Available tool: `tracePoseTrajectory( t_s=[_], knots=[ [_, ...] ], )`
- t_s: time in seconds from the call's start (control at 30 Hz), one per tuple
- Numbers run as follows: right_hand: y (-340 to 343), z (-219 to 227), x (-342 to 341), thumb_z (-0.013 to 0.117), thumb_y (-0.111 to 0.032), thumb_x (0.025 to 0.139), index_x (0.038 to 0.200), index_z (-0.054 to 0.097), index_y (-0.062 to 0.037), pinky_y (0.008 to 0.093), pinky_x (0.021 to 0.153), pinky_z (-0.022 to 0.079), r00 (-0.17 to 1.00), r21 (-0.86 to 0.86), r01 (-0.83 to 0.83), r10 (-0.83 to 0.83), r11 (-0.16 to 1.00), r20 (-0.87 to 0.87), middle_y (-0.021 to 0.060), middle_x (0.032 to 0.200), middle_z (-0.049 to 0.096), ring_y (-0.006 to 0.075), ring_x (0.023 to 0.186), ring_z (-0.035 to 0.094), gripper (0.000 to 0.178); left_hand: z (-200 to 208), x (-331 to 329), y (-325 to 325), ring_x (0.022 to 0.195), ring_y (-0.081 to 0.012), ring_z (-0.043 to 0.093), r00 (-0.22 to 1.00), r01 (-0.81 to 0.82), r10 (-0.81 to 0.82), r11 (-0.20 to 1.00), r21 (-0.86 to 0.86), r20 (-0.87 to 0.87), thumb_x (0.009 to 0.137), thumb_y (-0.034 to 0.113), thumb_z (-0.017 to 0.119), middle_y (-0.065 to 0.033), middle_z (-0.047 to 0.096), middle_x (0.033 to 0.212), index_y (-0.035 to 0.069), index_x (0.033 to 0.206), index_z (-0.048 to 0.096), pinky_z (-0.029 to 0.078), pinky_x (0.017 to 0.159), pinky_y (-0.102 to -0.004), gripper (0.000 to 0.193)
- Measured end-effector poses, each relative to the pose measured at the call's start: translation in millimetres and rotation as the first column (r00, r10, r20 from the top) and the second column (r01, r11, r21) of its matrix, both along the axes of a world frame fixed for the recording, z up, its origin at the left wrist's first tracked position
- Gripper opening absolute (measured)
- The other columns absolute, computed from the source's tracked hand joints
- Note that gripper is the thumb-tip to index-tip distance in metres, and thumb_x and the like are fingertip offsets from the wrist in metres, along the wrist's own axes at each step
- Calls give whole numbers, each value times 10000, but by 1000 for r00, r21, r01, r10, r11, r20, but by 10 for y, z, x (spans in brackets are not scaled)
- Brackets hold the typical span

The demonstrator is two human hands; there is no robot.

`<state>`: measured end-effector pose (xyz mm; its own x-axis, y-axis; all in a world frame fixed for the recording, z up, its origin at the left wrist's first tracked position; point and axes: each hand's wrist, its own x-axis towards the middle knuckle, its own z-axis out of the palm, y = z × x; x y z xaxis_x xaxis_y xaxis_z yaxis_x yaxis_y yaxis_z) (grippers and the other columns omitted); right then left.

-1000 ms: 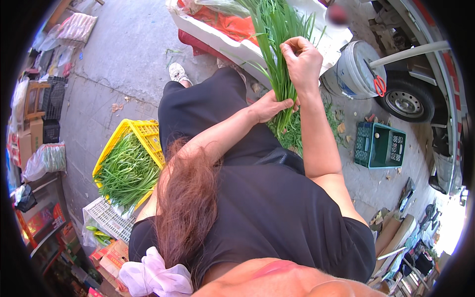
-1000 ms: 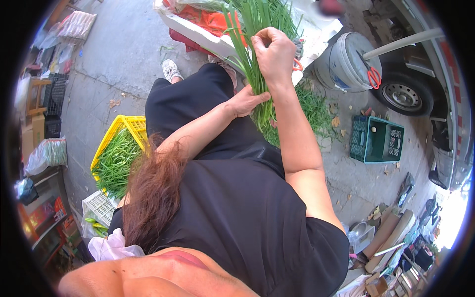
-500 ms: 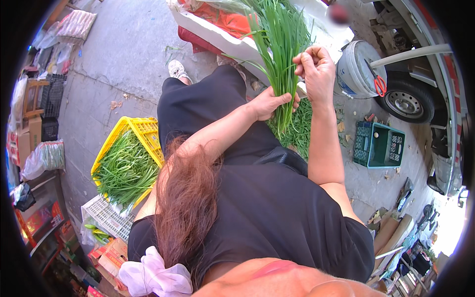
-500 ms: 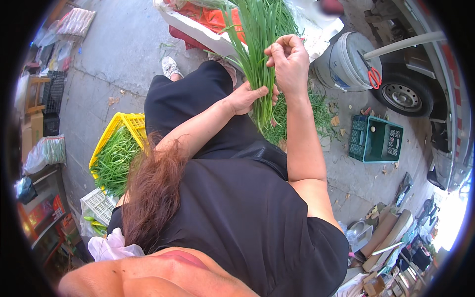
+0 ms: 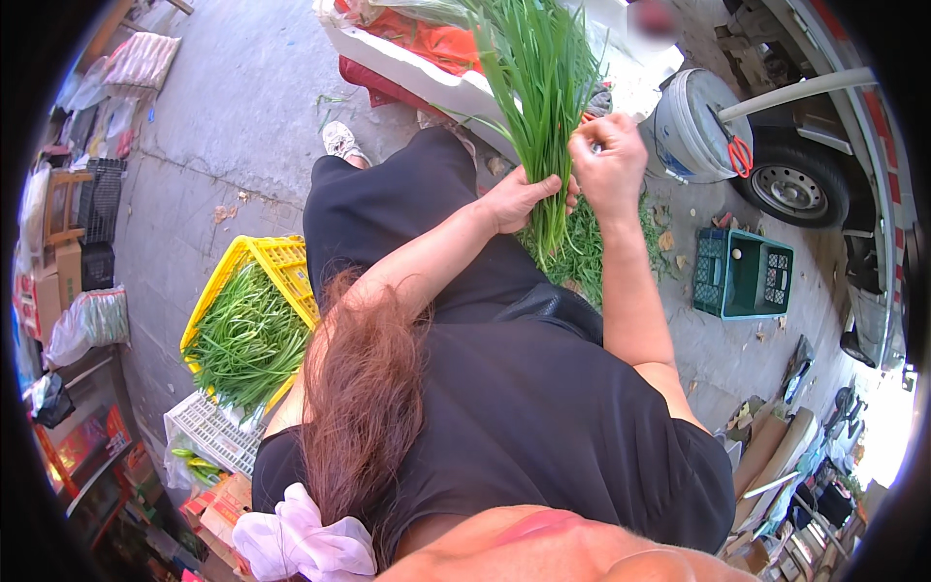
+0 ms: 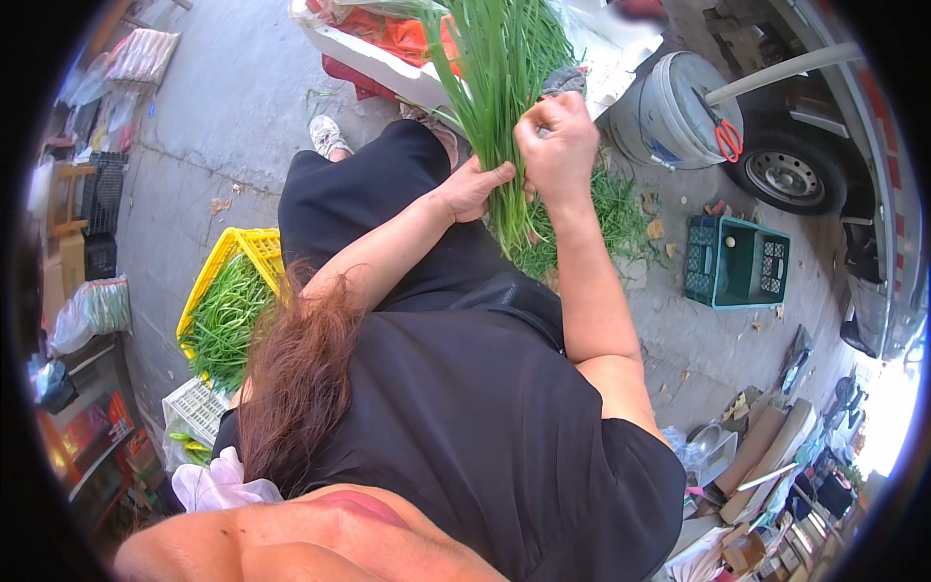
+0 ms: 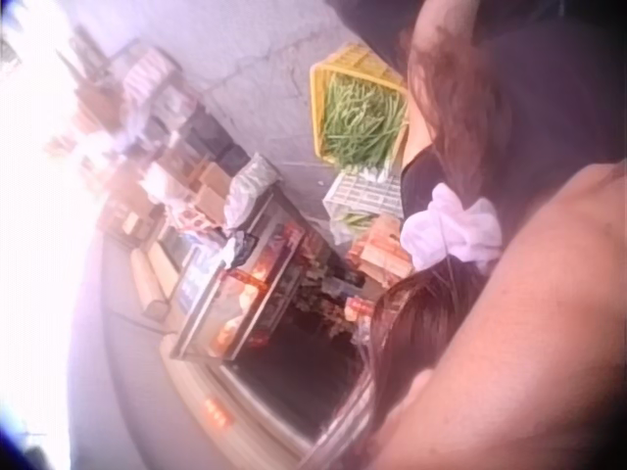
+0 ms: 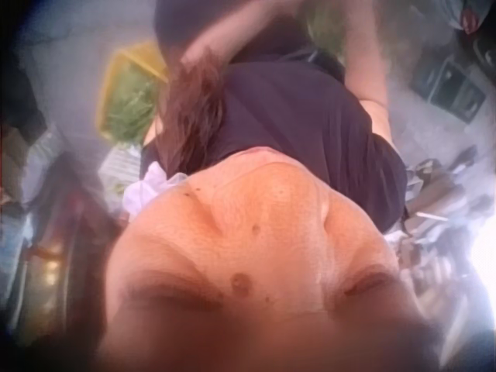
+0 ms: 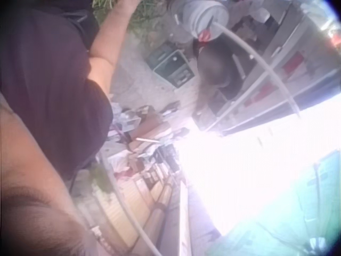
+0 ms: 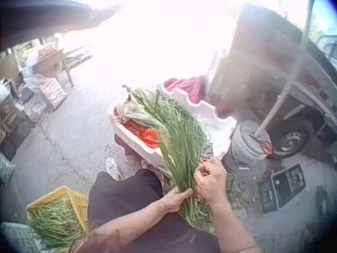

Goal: The person trims the root ends of green onions using red-handled scissors. They hold a bunch of green onions, cut the ends, and place the trimmed onions into a yellow crate. The person repeats this process with multiple bunches.

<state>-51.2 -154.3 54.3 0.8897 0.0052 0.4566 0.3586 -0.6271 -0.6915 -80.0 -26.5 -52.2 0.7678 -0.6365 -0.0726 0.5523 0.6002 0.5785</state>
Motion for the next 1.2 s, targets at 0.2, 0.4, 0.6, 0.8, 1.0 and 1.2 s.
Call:
tracePoseTrajectory(
  t_s=[0.2,0.4,0.6,0.8,1.0,1.2],
  knots=[
    [-243,42,134,590,-6,844,901,633,-36,192,552,370,983,326,118,-64,938,-173,-15,685,539,30,613,449,78,5,4,-28,923,-174,578,1000,20,-21,1000,20,22,873,314,619,-50,583,1013,49,1099,545,507,828,-350,356],
    [-42,185,243,669,-73,757,832,635,-1,322,581,472,994,23,95,-96,995,44,104,744,610,211,605,584,109,49,-8,-45,923,-173,576,999,43,-44,999,24,22,874,299,621,-56,583,1012,51,1117,532,504,830,-351,359],
    [-7,17,436,645,-73,793,785,578,-2,294,554,444,995,-10,96,-96,995,17,64,706,577,147,586,535,98,56,11,-21,919,-188,579,998,48,-48,999,8,40,873,294,622,-59,584,1010,58,1132,522,508,822,-360,365],
    [-39,-68,378,562,-63,871,861,509,3,273,493,414,981,307,110,-54,945,-186,30,638,538,111,532,490,85,52,-1,-18,904,-189,579,999,33,-33,999,-12,7,868,309,625,-59,582,996,51,1120,525,515,793,-355,374],
    [-41,100,371,529,-43,885,891,486,-11,240,475,387,990,411,114,-70,904,-122,29,624,543,75,523,468,54,36,-7,-40,888,-183,575,999,29,-29,999,-25,18,875,310,617,-60,576,978,46,1103,529,510,797,-360,360],
    [197,450,372,490,14,839,898,606,-14,271,520,447,992,323,-42,79,946,-103,80,637,614,127,563,578,133,70,-17,-29,891,-184,572,999,22,-21,1000,-3,40,890,288,603,-62,571,980,51,1105,519,501,804,-358,331]
  ],
)
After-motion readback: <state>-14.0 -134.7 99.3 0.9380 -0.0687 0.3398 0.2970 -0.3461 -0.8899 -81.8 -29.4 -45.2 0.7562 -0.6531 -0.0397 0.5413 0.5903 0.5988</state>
